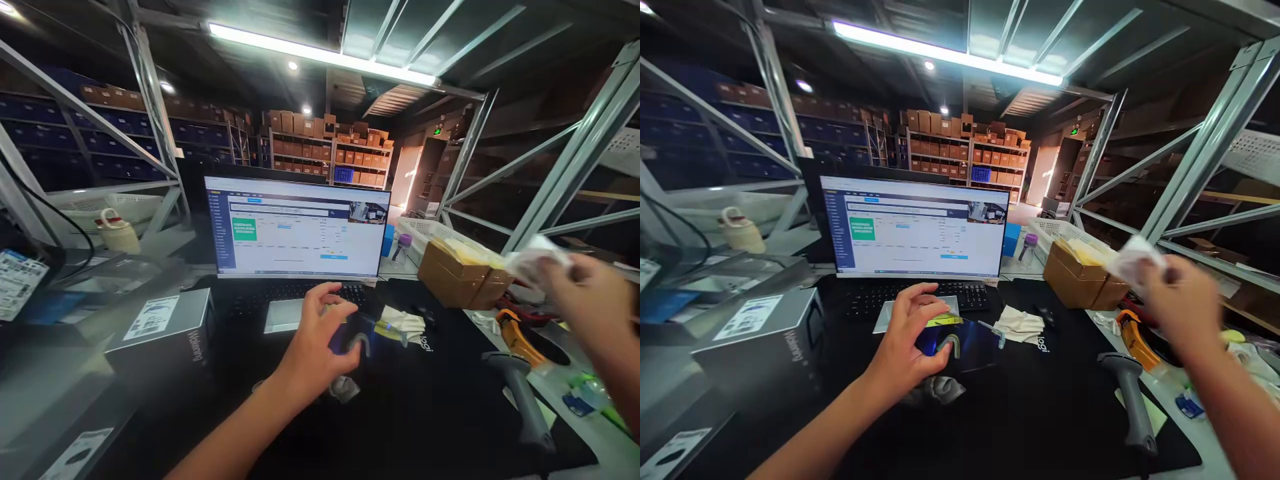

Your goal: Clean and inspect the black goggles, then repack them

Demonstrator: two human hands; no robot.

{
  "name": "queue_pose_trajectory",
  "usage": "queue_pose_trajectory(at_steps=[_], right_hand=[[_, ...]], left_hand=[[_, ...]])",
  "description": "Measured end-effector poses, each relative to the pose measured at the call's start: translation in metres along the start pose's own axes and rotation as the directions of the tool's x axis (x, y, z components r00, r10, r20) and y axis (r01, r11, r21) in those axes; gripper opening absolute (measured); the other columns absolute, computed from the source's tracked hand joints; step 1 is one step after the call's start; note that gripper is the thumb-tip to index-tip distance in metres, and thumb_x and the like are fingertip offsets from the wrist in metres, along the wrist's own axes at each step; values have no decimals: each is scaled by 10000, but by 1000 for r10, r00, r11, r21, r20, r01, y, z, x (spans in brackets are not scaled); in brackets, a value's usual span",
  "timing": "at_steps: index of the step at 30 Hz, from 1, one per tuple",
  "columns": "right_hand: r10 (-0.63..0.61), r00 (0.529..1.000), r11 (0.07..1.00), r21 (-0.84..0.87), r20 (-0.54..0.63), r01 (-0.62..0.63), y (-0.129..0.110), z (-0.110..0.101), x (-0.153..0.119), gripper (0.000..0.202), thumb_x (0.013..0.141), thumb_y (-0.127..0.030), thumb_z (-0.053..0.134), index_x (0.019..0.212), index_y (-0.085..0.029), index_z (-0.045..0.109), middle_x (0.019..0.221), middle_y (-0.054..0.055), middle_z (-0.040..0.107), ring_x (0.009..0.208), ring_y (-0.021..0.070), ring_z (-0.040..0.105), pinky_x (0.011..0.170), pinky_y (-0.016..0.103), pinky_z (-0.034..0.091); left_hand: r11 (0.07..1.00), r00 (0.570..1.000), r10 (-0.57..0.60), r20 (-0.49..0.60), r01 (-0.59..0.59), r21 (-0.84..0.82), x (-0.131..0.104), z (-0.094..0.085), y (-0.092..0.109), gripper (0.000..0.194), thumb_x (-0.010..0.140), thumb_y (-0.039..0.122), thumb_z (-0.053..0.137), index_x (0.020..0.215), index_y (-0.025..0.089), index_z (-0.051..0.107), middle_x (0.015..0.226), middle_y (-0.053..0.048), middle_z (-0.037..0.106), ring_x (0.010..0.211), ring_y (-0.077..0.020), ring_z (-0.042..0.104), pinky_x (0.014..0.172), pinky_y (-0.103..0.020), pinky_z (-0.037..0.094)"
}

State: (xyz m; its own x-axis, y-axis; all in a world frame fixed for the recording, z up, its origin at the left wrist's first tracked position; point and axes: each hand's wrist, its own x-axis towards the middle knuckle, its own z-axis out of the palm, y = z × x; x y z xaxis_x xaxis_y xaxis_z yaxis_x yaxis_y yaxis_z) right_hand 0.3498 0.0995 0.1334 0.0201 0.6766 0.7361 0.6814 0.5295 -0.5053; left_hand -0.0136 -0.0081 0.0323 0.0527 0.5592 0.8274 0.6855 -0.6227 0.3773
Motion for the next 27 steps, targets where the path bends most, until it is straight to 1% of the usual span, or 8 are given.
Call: queue_pose_trajectory(at_steps=[4,8,11,13,15,18,21,27], right_hand=[[-158,945,980,163,288,114,-84,73,-42,249,930,-407,529,798,-222,631,658,13,602,565,172,515,505,286,358],[-490,607,831,546,625,109,-152,100,-65,201,953,-313,504,958,-223,684,940,35,687,842,205,621,743,293,475],[-565,504,773,633,654,45,-160,104,-63,324,1001,-358,416,958,-215,704,976,56,679,883,212,620,783,304,477],[-516,523,799,601,679,7,-155,114,-61,271,966,-347,488,874,-204,698,865,42,668,777,190,598,688,278,457],[-417,618,860,510,667,30,-149,128,-63,62,845,-257,647,815,-202,652,751,-1,627,679,157,538,611,251,401],[-334,758,882,469,561,43,-144,148,-72,141,730,-125,662,764,-206,552,663,-45,541,618,126,463,563,230,350],[-309,774,835,548,553,-58,-137,158,-78,147,757,-109,588,706,-208,492,637,-49,504,584,108,436,532,213,340],[-33,922,649,709,387,-274,-112,163,-75,209,785,-276,730,821,-220,532,684,-27,589,591,114,511,514,187,393]], left_hand=[[1000,1000,4,-4,-4,26,0,-7,2,427,749,115,681,1136,249,561,1366,-97,331,1144,-229,554,976,-434,551],[996,999,21,-50,-17,90,3,-21,-2,460,721,93,720,1126,243,565,1389,-111,306,1156,-247,548,954,-441,565],[988,995,72,-65,-62,141,6,-31,-7,430,730,154,763,1106,233,568,1394,-127,303,1155,-263,549,944,-462,569],[979,993,102,-52,-91,184,7,-35,-11,398,747,168,761,1091,232,571,1397,-130,313,1158,-266,549,942,-467,568],[972,995,101,-21,-94,217,8,-38,-14,390,761,146,743,1096,239,566,1403,-129,329,1168,-265,549,943,-461,568],[970,995,92,22,-95,225,8,-39,-19,423,747,155,760,1109,242,559,1423,-132,335,1184,-270,556,947,-452,567],[951,986,166,16,-164,264,9,-40,-19,539,740,197,780,1216,250,534,1483,-158,283,1278,-318,510,1017,-507,520],[914,943,123,-308,14,406,5,-38,-4,549,808,187,668,1321,217,477,1455,-169,365,1363,-352,419,1088,-570,437]])
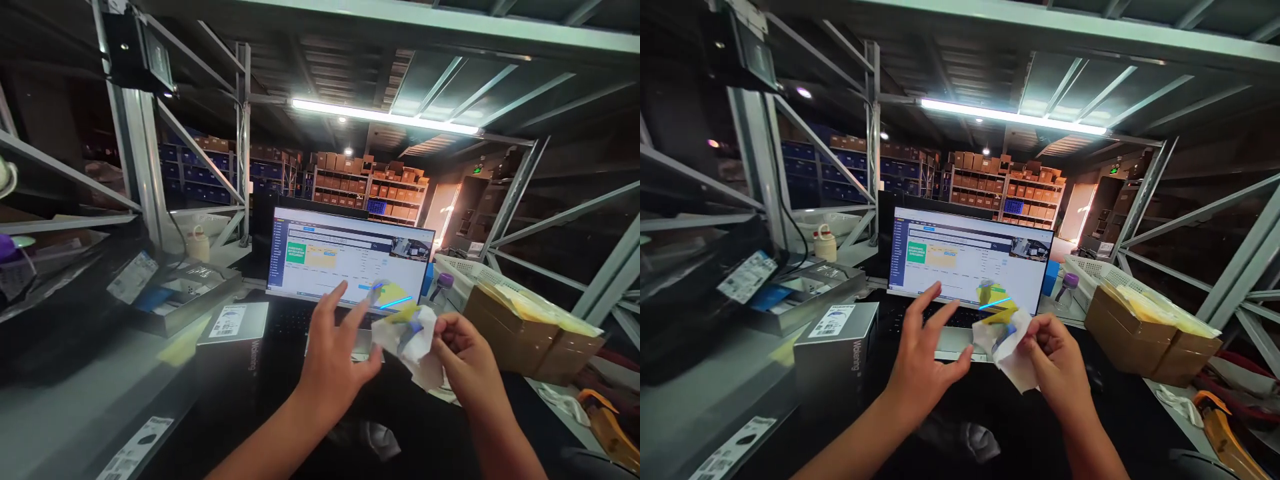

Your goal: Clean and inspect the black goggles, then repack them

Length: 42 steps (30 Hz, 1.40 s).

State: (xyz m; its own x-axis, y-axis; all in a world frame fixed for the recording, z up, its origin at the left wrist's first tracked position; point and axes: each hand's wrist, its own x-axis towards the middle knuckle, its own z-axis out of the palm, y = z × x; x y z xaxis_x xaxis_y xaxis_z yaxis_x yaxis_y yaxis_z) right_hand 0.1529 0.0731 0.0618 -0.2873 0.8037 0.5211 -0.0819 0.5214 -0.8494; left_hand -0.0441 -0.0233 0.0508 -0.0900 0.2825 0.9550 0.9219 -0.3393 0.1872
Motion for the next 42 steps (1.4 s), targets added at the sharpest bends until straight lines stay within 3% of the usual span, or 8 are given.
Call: queue_pose_trajectory(at_steps=[4,9,13,18,26,33,38,42], right_hand=[[59,978,985,173,-199,-24,6,1,0,390,688,-334,845,807,-228,489,650,-33,590,542,108,506,475,176,411],[17,983,973,228,-181,25,6,26,-13,371,680,-319,839,769,-230,490,641,-34,579,553,126,543,487,202,458],[-205,958,979,-26,-199,204,7,41,-27,222,730,-225,750,687,-223,533,637,-15,617,543,136,574,503,222,466],[-576,812,772,-390,-97,501,10,42,-32,211,781,-96,594,640,-226,504,577,-41,607,487,110,542,498,206,408],[-606,794,731,-426,-43,534,6,45,-35,180,739,-62,541,662,-224,528,537,-64,579,436,86,510,463,183,369],[-73,979,996,-58,-193,63,4,34,-24,297,670,-199,723,535,-211,459,477,-62,460,428,91,408,415,199,327],[283,940,845,515,-193,-148,2,11,-2,432,581,-345,861,620,-217,449,555,-58,497,488,103,435,477,222,391],[327,936,764,619,-131,-180,5,26,-9,468,571,-363,863,646,-226,422,610,-50,508,539,120,457,526,244,414]], left_hand=[[994,996,-67,66,61,90,-12,9,16,468,812,206,624,1268,196,520,1309,-138,537,1224,-304,533,1044,-527,471],[976,977,17,215,-63,210,-29,31,25,703,721,328,729,1352,142,480,1373,-171,535,1286,-344,494,1130,-557,357],[945,984,76,159,-122,302,-36,40,23,557,811,349,676,1309,160,512,1278,-170,599,1222,-327,551,1134,-556,325],[961,998,20,57,-35,274,-40,47,26,324,880,336,590,1138,146,544,1334,-219,533,1260,-344,516,1118,-576,352],[975,998,-44,50,32,218,-42,49,24,249,895,303,586,1098,162,559,1472,-230,377,1373,-386,398,1100,-685,335],[999,984,40,176,-41,0,-36,42,16,288,915,198,569,1201,226,578,1368,-161,500,1251,-314,547,1024,-610,485],[988,948,152,279,-141,-58,-35,43,14,411,859,36,551,1219,233,579,1336,-131,544,1270,-277,549,1079,-590,461],[991,961,129,243,-118,-56,-39,47,11,379,872,22,510,1198,201,584,1314,-136,581,1207,-255,604,1031,-499,532]])
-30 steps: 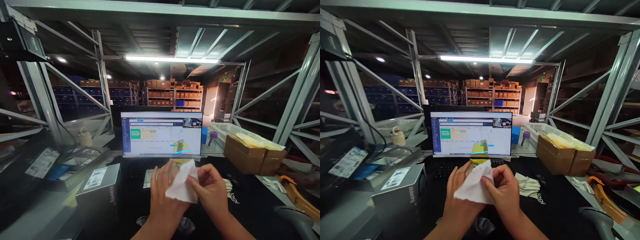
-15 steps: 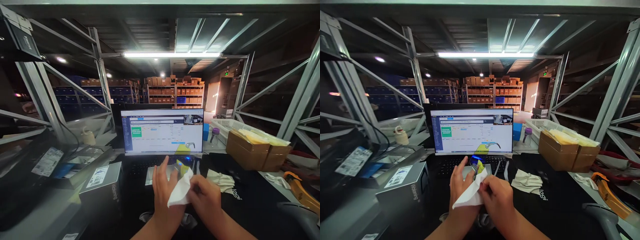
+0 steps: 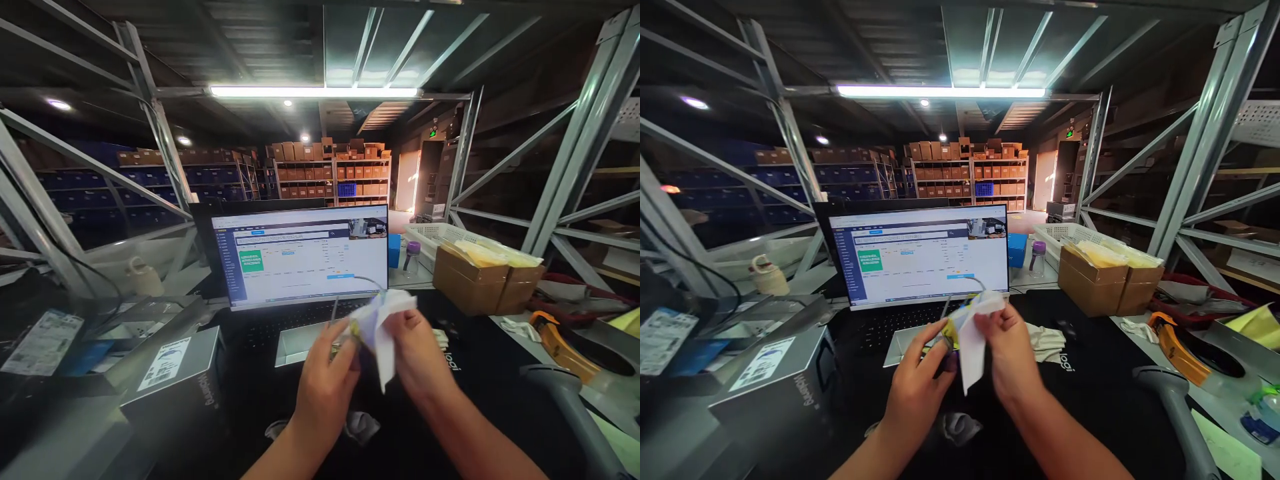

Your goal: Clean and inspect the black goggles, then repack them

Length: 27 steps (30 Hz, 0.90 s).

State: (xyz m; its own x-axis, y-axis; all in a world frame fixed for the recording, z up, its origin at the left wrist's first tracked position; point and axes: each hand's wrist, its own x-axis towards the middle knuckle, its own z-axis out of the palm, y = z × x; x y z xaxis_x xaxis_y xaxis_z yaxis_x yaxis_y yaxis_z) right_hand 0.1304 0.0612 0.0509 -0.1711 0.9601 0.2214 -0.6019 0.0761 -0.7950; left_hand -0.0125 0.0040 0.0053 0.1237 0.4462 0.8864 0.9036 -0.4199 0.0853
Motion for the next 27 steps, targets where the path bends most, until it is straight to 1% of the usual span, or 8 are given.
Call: queue_pose_trajectory(at_steps=[3,6,9,12,15,19,23,27], right_hand=[[-131,991,979,-156,1,129,27,13,-20,437,588,-258,797,593,-229,360,561,-68,419,526,107,386,491,218,347],[-221,975,947,-246,-34,206,42,19,-30,390,546,-165,735,535,-226,349,528,-72,385,523,99,342,477,211,303],[-132,991,985,-104,23,134,29,16,-20,397,537,-147,738,527,-229,349,520,-67,413,514,103,352,472,217,306],[-30,997,998,65,69,26,1,9,-1,333,562,-207,794,592,-227,462,617,-37,562,567,135,476,534,246,407],[67,997,984,165,27,-70,-10,6,8,328,551,-289,850,676,-225,554,784,-4,677,700,171,595,673,283,497],[-50,996,998,42,-79,53,16,12,-9,329,577,-302,814,627,-227,497,650,-24,585,647,162,549,633,279,486],[-221,974,949,-243,-49,203,37,20,-32,398,551,-166,726,502,-228,336,480,-74,378,497,96,331,463,221,315],[-87,995,995,-54,45,89,14,17,-15,300,534,-170,767,552,-222,472,518,-59,487,531,127,457,523,247,415]], left_hand=[[994,994,-31,-109,42,101,-3,1,-5,238,918,137,546,1146,165,610,1256,-175,611,1068,-279,683,848,-408,624],[973,984,44,-171,-4,230,-4,-1,-11,155,937,194,561,1065,140,630,1174,-192,641,1045,-312,697,803,-406,633],[959,977,150,-154,-106,262,-1,-3,-11,173,920,130,573,1083,138,633,1183,-186,642,1136,-315,662,882,-428,615],[953,966,224,-130,-189,237,2,-2,-5,225,874,39,598,1074,135,637,1205,-175,655,1169,-285,647,1014,-475,553],[951,969,224,-101,-194,242,4,0,2,208,843,17,622,1014,131,652,1226,-182,665,1195,-297,633,1036,-477,537],[950,980,169,-103,-134,283,2,-2,2,188,888,102,604,1067,129,652,1225,-200,665,1111,-302,678,922,-415,594],[948,979,137,-151,-86,306,0,-9,-6,203,928,155,558,1115,143,636,1181,-187,676,973,-267,724,770,-330,614],[931,974,186,-131,-132,341,1,-9,-8,192,908,145,588,1089,158,650,1195,-177,675,1003,-283,715,779,-350,607]])
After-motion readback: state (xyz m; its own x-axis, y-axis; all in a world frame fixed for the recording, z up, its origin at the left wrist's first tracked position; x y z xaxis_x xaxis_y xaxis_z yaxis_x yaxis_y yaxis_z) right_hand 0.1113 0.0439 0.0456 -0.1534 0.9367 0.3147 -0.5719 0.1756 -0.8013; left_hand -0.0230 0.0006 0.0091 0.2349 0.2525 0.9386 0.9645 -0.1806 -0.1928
